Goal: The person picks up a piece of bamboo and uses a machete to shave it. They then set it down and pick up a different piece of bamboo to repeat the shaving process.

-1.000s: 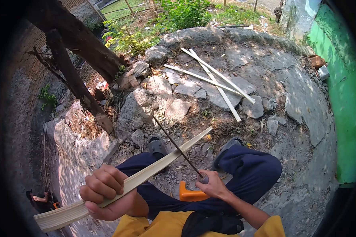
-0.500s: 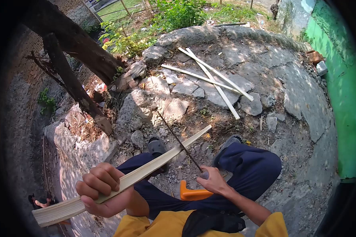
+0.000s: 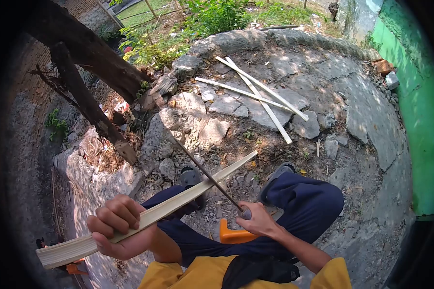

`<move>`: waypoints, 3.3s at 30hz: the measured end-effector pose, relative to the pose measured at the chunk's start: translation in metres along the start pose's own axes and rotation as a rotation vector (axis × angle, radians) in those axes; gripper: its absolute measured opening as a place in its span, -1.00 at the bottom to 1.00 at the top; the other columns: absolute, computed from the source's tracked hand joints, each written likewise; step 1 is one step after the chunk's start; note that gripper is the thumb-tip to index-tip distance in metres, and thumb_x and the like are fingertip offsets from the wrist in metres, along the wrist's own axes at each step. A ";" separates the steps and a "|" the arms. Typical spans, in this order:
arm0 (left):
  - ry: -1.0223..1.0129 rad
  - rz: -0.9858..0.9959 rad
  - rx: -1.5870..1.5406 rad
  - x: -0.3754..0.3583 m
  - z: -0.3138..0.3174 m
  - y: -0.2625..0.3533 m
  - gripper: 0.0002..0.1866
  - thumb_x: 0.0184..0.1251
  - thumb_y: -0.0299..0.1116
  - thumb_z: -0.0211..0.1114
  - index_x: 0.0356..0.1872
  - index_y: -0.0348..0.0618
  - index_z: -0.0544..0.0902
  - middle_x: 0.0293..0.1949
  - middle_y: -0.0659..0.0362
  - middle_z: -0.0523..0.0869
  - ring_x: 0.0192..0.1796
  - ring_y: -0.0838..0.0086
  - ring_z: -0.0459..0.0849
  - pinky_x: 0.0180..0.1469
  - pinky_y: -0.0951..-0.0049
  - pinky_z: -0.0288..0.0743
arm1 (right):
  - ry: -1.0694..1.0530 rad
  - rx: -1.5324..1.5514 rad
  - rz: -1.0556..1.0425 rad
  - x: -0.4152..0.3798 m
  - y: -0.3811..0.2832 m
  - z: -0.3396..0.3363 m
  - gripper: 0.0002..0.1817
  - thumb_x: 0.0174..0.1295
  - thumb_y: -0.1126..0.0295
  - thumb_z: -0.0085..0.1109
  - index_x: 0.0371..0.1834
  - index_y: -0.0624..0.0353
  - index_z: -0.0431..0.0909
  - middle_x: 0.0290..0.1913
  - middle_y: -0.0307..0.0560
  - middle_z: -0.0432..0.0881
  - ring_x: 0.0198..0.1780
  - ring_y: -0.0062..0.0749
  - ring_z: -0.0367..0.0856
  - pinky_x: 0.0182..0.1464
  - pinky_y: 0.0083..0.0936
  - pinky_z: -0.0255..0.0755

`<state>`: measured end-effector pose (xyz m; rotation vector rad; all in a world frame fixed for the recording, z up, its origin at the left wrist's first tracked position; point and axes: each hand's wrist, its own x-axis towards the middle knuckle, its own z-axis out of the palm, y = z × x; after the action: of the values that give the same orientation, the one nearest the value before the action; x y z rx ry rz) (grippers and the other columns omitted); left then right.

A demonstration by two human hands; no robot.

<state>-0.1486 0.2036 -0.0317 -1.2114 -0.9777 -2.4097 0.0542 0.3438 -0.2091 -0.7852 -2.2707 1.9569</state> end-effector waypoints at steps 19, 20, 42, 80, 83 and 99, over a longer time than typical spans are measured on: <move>-0.054 -0.022 -0.068 0.002 -0.002 -0.001 -0.58 0.49 -0.20 0.06 -0.61 0.06 0.16 -0.81 0.35 0.22 -0.82 0.71 0.13 -0.78 0.67 0.03 | -0.146 -0.041 -0.090 -0.008 -0.025 0.006 -0.66 0.06 0.31 0.32 -0.16 0.31 0.59 -0.61 0.10 0.54 -0.55 -0.09 0.55 -0.36 -0.24 0.43; -0.063 -0.021 -0.068 0.002 -0.002 -0.001 -0.58 0.48 -0.20 0.07 -0.61 0.06 0.17 -0.81 0.35 0.23 -0.82 0.71 0.14 -0.78 0.67 0.04 | -0.187 -0.044 -0.073 -0.008 -0.027 0.005 -0.67 0.06 0.31 0.32 -0.17 0.31 0.58 -0.58 0.13 0.56 -0.53 -0.04 0.55 -0.35 -0.23 0.43; 0.062 -0.051 0.017 0.000 -0.002 0.001 -0.61 0.56 -0.22 -0.01 -0.57 0.08 0.20 -0.78 0.35 0.20 -0.78 0.68 0.09 -0.70 0.61 -0.02 | 0.015 -0.036 0.097 0.012 0.022 0.000 -0.48 0.06 0.25 0.30 0.04 0.41 0.60 -0.51 0.16 0.62 -0.44 -0.17 0.64 -0.23 -0.26 0.53; -0.204 -0.387 0.111 0.095 -0.052 -0.014 -0.12 0.35 0.46 0.02 0.30 -0.19 0.39 -0.18 -0.02 0.54 -0.06 0.16 0.61 0.03 0.13 0.54 | -0.044 0.124 0.091 0.049 0.043 0.035 -0.64 0.17 0.16 0.31 -0.38 0.33 0.61 -0.58 0.00 0.61 -0.56 -0.32 0.58 -0.39 -0.34 0.45; -0.089 -0.271 0.211 0.073 -0.048 -0.013 -0.05 0.26 0.47 0.12 0.38 -0.17 0.32 0.14 -0.12 0.51 0.33 -0.01 0.47 0.36 -0.16 0.39 | -0.031 0.088 0.100 0.038 0.026 0.025 -0.63 0.17 0.16 0.31 -0.33 0.34 0.65 -0.53 0.06 0.65 -0.48 -0.24 0.66 -0.32 -0.33 0.48; -0.042 -0.306 0.038 -0.023 -0.063 0.000 -0.28 0.40 0.38 0.06 -0.68 0.04 0.07 -0.79 0.36 0.06 -0.75 0.63 -0.04 -0.67 0.50 -0.20 | -0.199 0.084 -0.200 0.029 0.008 0.060 -0.73 0.15 0.23 0.35 -0.29 0.22 0.63 -0.62 0.11 0.59 -0.53 -0.08 0.69 -0.37 -0.25 0.49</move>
<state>-0.1730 0.1598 -0.0762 -1.1765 -1.2994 -2.5874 0.0101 0.3010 -0.2371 -0.3535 -2.2482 2.1015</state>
